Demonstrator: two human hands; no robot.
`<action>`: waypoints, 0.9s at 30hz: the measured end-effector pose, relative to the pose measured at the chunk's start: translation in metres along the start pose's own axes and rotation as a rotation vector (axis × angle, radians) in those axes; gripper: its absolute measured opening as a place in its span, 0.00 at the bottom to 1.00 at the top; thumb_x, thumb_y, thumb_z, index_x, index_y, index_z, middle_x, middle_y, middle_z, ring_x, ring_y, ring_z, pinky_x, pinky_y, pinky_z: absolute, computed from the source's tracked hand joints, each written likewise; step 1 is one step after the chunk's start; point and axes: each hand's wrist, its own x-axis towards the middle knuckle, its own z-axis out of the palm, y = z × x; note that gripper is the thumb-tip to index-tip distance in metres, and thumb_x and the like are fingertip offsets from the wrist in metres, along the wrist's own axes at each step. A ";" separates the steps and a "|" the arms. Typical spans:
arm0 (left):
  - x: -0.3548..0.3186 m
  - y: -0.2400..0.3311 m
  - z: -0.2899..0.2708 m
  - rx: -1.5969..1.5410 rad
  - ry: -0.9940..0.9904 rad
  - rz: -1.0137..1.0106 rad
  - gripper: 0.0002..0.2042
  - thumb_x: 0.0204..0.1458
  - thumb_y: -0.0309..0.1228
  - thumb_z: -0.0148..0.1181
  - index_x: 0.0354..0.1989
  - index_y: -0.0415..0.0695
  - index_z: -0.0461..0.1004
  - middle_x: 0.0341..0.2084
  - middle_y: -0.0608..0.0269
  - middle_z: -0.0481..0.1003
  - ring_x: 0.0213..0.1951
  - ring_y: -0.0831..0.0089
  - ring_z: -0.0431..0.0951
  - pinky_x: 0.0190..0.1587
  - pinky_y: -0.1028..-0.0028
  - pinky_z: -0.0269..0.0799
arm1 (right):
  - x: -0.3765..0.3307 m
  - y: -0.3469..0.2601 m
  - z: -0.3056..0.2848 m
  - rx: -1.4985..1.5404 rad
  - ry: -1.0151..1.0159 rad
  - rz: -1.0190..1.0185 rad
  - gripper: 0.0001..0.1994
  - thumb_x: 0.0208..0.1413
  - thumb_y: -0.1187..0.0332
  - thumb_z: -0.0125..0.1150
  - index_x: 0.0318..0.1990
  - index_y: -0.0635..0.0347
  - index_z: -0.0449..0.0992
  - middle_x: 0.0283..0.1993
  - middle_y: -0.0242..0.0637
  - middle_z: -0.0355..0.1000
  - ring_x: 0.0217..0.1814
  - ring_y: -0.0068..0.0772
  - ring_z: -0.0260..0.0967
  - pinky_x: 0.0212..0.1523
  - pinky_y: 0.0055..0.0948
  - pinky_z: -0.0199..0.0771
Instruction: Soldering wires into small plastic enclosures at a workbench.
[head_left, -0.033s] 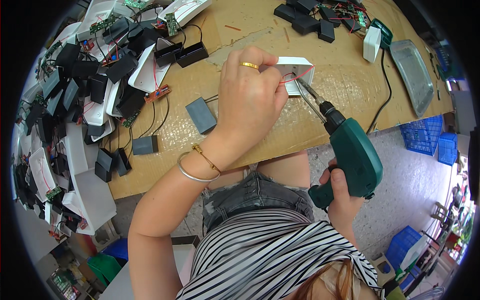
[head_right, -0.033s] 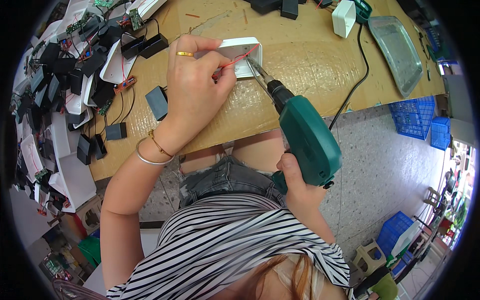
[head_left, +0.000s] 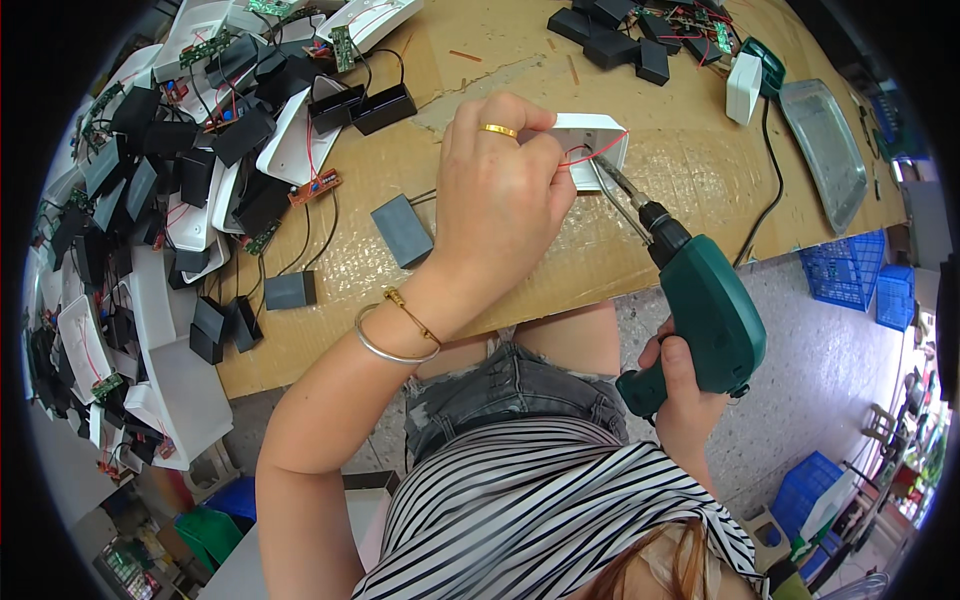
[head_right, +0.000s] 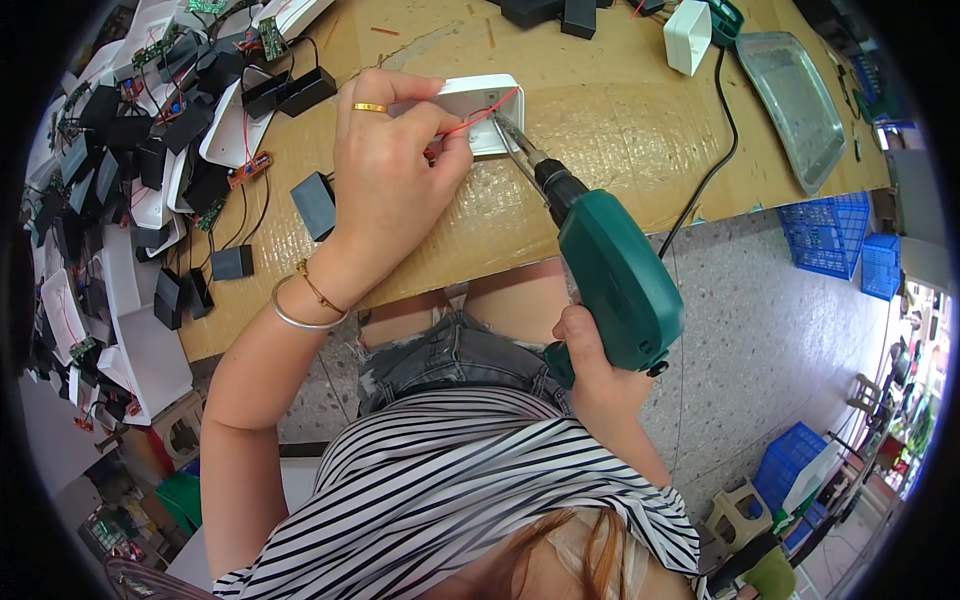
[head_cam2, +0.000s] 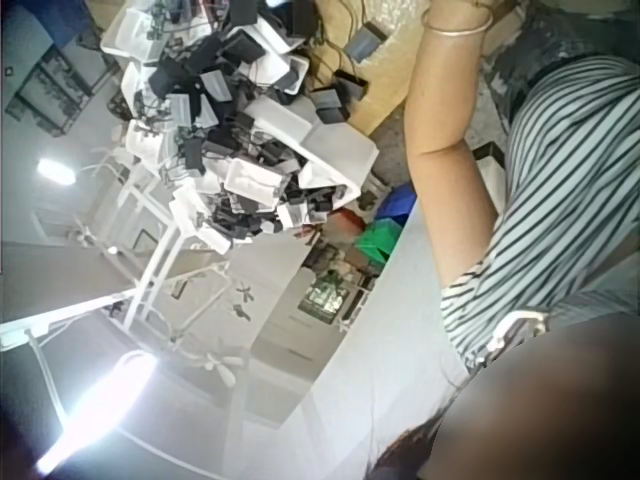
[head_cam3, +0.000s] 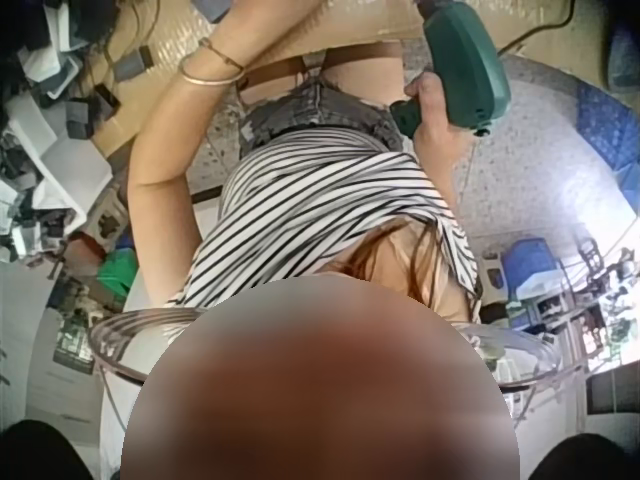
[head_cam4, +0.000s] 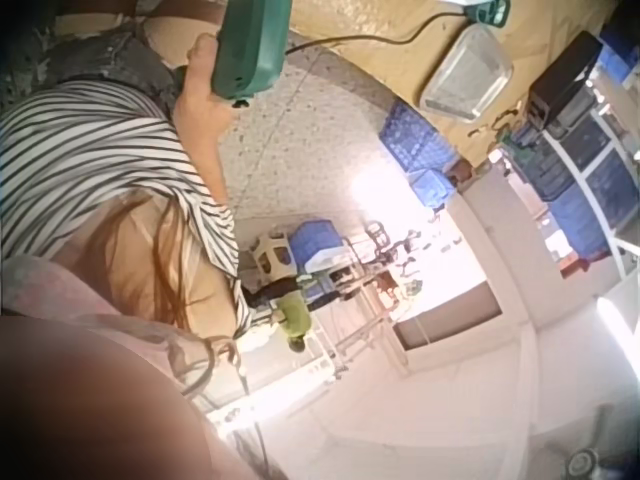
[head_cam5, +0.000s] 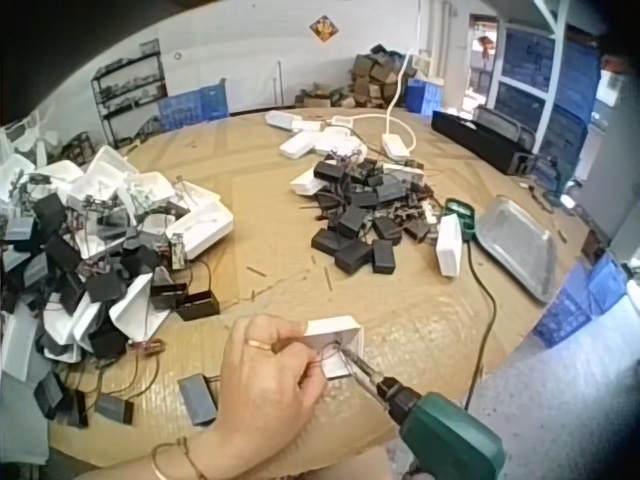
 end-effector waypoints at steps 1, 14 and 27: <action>0.000 0.000 0.000 0.004 -0.001 0.002 0.04 0.33 0.22 0.60 0.17 0.37 0.71 0.32 0.59 0.69 0.36 0.59 0.66 0.38 0.65 0.65 | 0.000 0.000 0.000 0.001 -0.001 0.000 0.16 0.52 0.67 0.56 0.45 0.68 0.68 0.36 0.38 0.69 0.28 0.24 0.65 0.29 0.22 0.65; 0.000 0.001 -0.001 0.000 -0.005 0.007 0.03 0.32 0.22 0.60 0.17 0.38 0.71 0.32 0.59 0.69 0.36 0.59 0.66 0.38 0.66 0.65 | -0.001 -0.005 -0.002 -0.042 -0.016 0.025 0.17 0.52 0.68 0.56 0.46 0.68 0.66 0.37 0.38 0.68 0.28 0.25 0.65 0.30 0.23 0.65; -0.001 0.001 0.000 0.009 -0.002 -0.001 0.04 0.32 0.22 0.60 0.17 0.39 0.71 0.32 0.59 0.69 0.37 0.61 0.67 0.37 0.67 0.65 | 0.000 -0.009 0.000 0.034 0.015 -0.003 0.22 0.50 0.64 0.58 0.49 0.69 0.65 0.39 0.41 0.68 0.28 0.26 0.66 0.28 0.23 0.66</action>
